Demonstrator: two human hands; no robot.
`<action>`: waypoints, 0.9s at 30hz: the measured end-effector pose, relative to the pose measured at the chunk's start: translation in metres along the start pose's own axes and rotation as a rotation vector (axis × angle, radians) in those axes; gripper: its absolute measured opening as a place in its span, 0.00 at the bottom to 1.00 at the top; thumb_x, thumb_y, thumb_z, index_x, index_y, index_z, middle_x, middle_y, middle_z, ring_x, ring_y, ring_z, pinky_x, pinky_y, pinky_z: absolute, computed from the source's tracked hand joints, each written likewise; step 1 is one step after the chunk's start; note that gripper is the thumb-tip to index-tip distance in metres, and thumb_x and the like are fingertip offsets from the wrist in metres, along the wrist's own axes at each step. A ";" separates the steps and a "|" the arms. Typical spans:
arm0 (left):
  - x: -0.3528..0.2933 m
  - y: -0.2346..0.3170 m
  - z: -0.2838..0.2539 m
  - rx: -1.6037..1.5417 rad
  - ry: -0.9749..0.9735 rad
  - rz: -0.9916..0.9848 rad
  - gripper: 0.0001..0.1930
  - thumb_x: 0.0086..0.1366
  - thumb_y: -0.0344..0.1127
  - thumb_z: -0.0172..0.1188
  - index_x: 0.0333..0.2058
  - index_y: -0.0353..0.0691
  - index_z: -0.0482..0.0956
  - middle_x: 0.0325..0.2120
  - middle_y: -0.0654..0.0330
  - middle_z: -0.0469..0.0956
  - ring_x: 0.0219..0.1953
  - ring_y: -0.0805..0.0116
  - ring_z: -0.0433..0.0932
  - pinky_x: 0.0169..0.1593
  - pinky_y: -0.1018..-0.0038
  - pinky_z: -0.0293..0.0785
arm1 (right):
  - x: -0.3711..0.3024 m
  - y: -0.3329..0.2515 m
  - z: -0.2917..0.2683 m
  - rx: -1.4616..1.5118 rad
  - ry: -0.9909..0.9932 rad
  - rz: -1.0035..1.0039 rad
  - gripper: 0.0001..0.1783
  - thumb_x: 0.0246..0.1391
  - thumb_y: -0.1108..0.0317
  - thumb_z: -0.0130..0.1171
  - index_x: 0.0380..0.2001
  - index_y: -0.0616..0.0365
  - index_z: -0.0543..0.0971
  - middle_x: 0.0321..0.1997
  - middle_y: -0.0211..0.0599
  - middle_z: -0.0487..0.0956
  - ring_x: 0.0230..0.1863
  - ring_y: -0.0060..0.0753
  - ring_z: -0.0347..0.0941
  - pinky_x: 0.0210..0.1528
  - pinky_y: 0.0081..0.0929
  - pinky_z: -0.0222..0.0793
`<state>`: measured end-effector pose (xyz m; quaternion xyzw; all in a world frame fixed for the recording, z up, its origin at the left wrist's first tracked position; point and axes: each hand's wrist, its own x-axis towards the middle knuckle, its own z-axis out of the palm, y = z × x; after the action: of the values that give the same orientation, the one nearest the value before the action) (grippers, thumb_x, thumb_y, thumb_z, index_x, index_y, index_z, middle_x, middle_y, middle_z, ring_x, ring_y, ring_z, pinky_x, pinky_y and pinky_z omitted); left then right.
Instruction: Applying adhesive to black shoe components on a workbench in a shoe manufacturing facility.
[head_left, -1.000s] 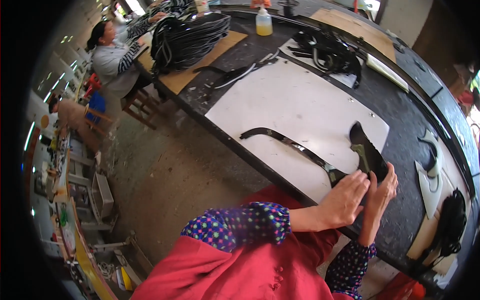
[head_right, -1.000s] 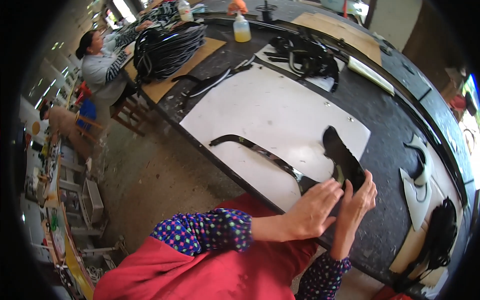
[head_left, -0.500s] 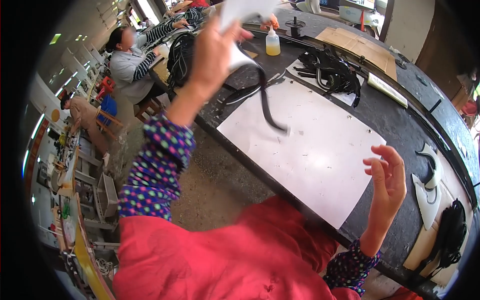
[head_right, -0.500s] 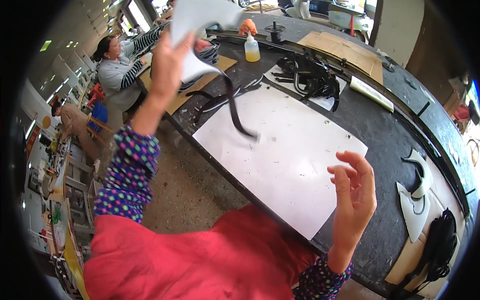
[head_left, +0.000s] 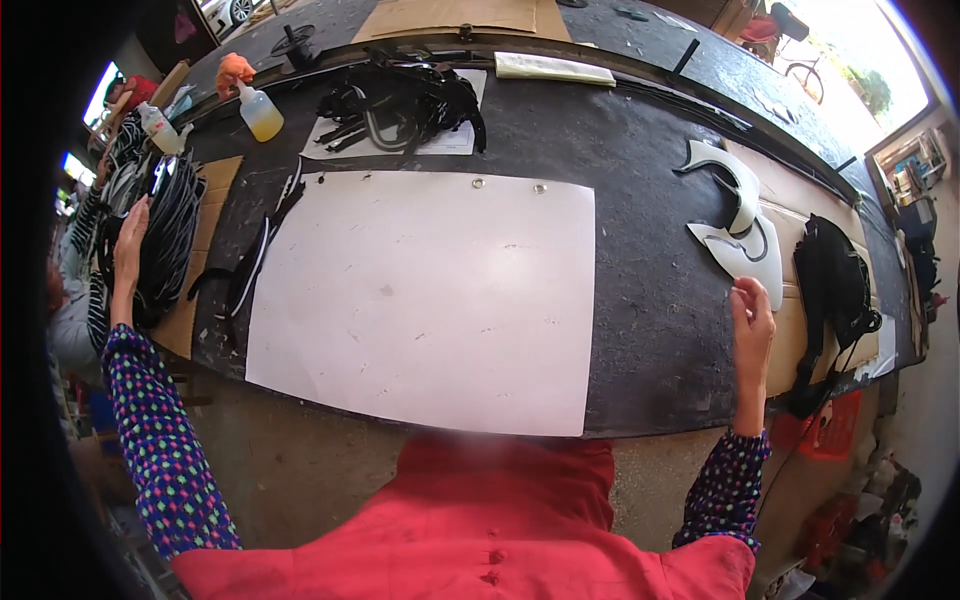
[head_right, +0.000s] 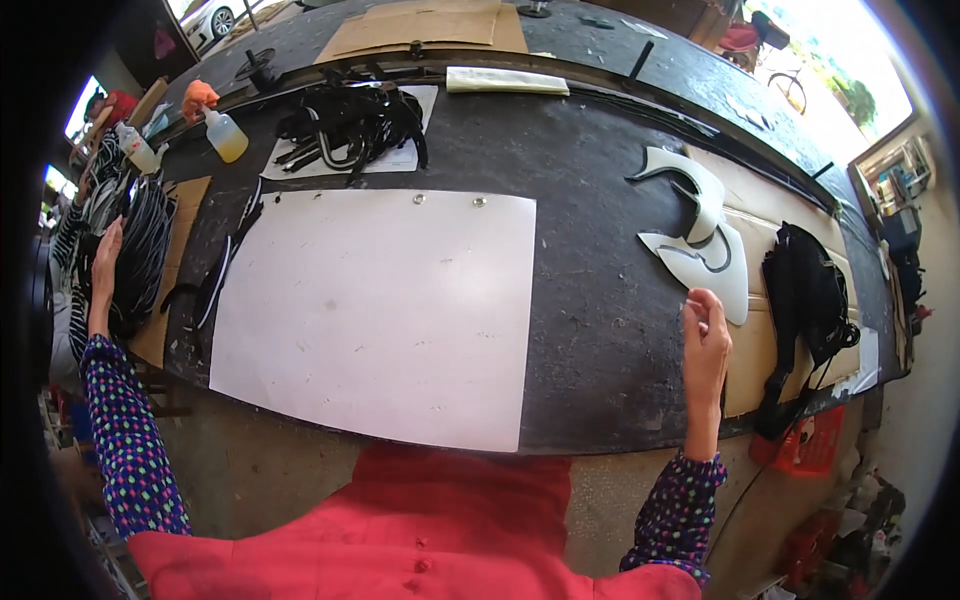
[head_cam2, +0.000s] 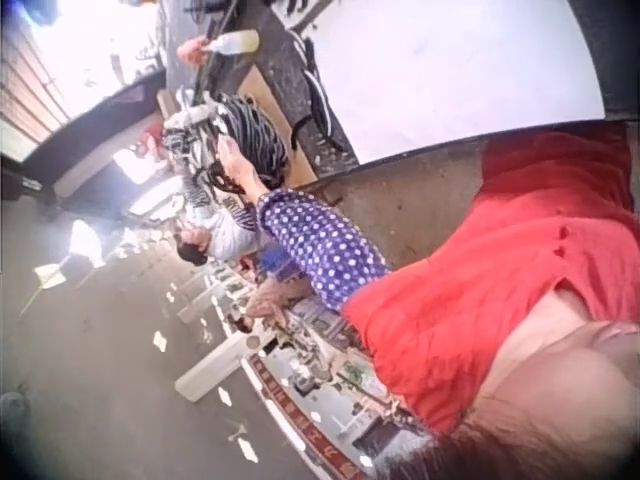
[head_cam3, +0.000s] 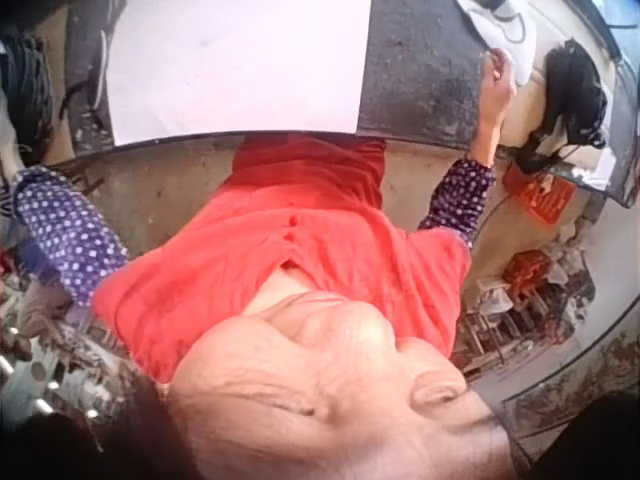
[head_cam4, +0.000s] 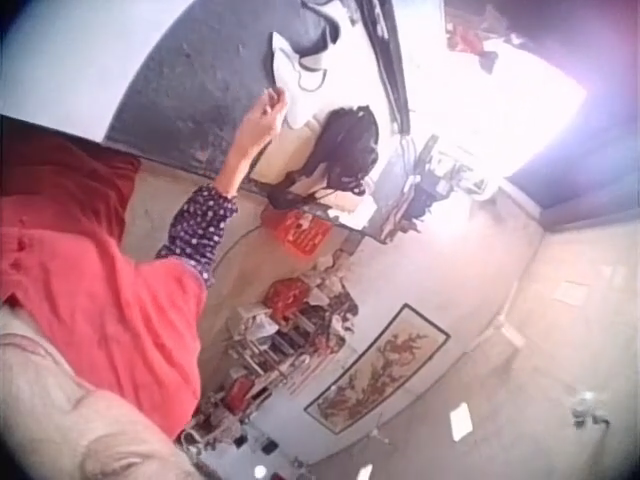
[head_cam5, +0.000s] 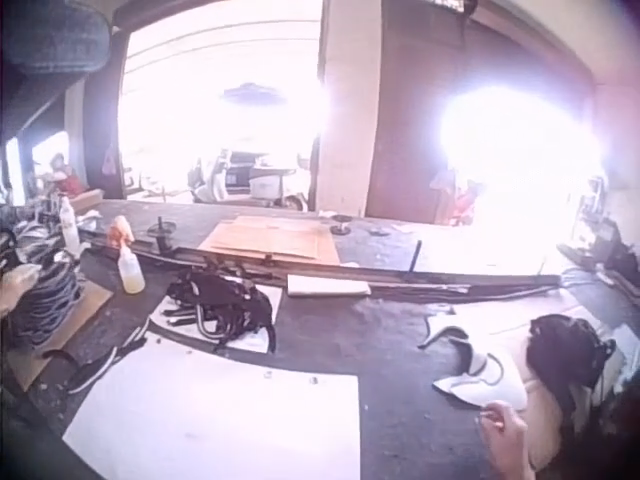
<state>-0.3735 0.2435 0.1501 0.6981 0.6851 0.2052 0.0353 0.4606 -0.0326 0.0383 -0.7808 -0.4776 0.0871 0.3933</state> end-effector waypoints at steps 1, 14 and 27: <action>-0.006 -0.001 0.002 -0.032 0.078 -0.018 0.33 0.66 0.61 0.37 0.60 0.42 0.62 0.60 0.57 0.61 0.64 0.66 0.55 0.65 0.73 0.46 | 0.015 0.007 0.000 -0.113 0.030 -0.063 0.20 0.55 0.69 0.55 0.51 0.62 0.70 0.48 0.43 0.75 0.48 0.36 0.73 0.47 0.29 0.67; -0.102 0.305 0.150 -0.104 0.138 0.840 0.14 0.62 0.37 0.55 0.45 0.42 0.79 0.47 0.63 0.76 0.54 0.67 0.69 0.56 0.70 0.59 | 0.069 0.071 -0.014 -0.508 0.009 -0.431 0.15 0.58 0.71 0.50 0.48 0.62 0.71 0.42 0.50 0.78 0.43 0.50 0.74 0.49 0.39 0.64; -0.195 0.582 0.338 -0.630 -0.398 0.930 0.22 0.59 0.27 0.44 0.53 0.38 0.69 0.50 0.48 0.72 0.56 0.54 0.68 0.59 0.64 0.61 | -0.037 -0.012 0.008 -0.554 -0.145 -0.673 0.25 0.44 0.70 0.63 0.47 0.62 0.69 0.43 0.45 0.74 0.45 0.46 0.70 0.49 0.38 0.65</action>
<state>0.2921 0.0983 -0.0125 0.9058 0.1939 0.2576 0.2750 0.4286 -0.0560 0.0321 -0.6497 -0.7369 -0.1224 0.1410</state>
